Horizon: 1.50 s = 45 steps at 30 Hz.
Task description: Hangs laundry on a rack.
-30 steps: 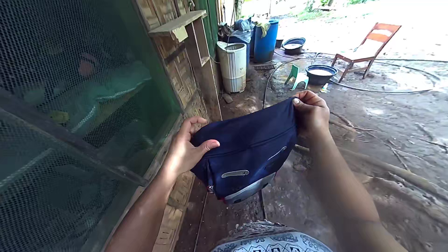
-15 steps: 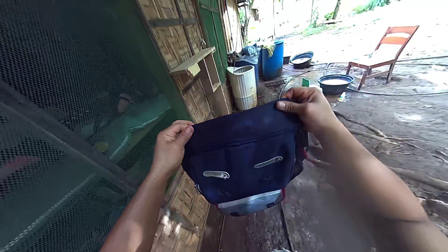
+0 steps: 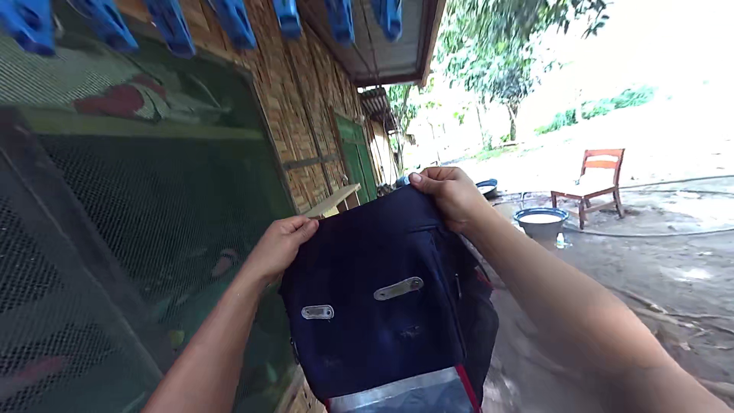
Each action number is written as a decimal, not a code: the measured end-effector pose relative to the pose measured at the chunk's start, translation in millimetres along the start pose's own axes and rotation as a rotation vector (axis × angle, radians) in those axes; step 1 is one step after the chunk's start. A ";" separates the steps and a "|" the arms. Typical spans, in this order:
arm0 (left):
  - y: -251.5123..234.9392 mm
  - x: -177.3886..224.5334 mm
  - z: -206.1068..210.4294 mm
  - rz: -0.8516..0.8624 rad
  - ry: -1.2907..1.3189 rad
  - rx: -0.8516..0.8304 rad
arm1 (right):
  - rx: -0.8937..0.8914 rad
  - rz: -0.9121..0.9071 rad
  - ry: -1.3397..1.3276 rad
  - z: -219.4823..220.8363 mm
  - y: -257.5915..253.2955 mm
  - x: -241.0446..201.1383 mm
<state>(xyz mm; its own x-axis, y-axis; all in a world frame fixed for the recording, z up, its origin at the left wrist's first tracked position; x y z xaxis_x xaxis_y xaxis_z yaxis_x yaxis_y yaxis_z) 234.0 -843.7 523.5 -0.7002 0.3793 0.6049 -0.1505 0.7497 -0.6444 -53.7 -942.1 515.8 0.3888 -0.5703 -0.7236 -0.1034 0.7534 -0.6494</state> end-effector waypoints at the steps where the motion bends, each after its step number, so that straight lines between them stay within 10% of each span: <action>1: -6.4 3.3 1.9 0.002 0.002 0.009 | 0.030 -0.002 0.006 5.0 -6.1 -5.9; 22: -34.5 100.0 -82.5 0.628 0.018 0.475 | -0.150 -0.380 -0.134 43.7 -44.2 -134.7; 45: -11.2 117.0 -162.2 0.686 -0.297 0.395 | -0.069 -0.235 -0.316 103.6 -30.4 -123.4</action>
<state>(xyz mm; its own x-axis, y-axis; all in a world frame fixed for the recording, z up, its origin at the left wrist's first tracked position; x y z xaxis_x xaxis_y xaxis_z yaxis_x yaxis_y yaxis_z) 266.9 -719.8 677.3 -0.8718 0.4811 -0.0925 0.1805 0.1398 -0.9736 -3.7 -860.7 649.1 0.6707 -0.5874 -0.4529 -0.0353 0.5846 -0.8105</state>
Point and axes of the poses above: each hand's wrist, its own y-axis away from the middle knuckle, its own z-axis out of the palm, x = y × z, the point moved 1 cm from there along -y, towards the middle knuckle, and after that the axes turned 9 degrees about x, right-handed, at the moved point
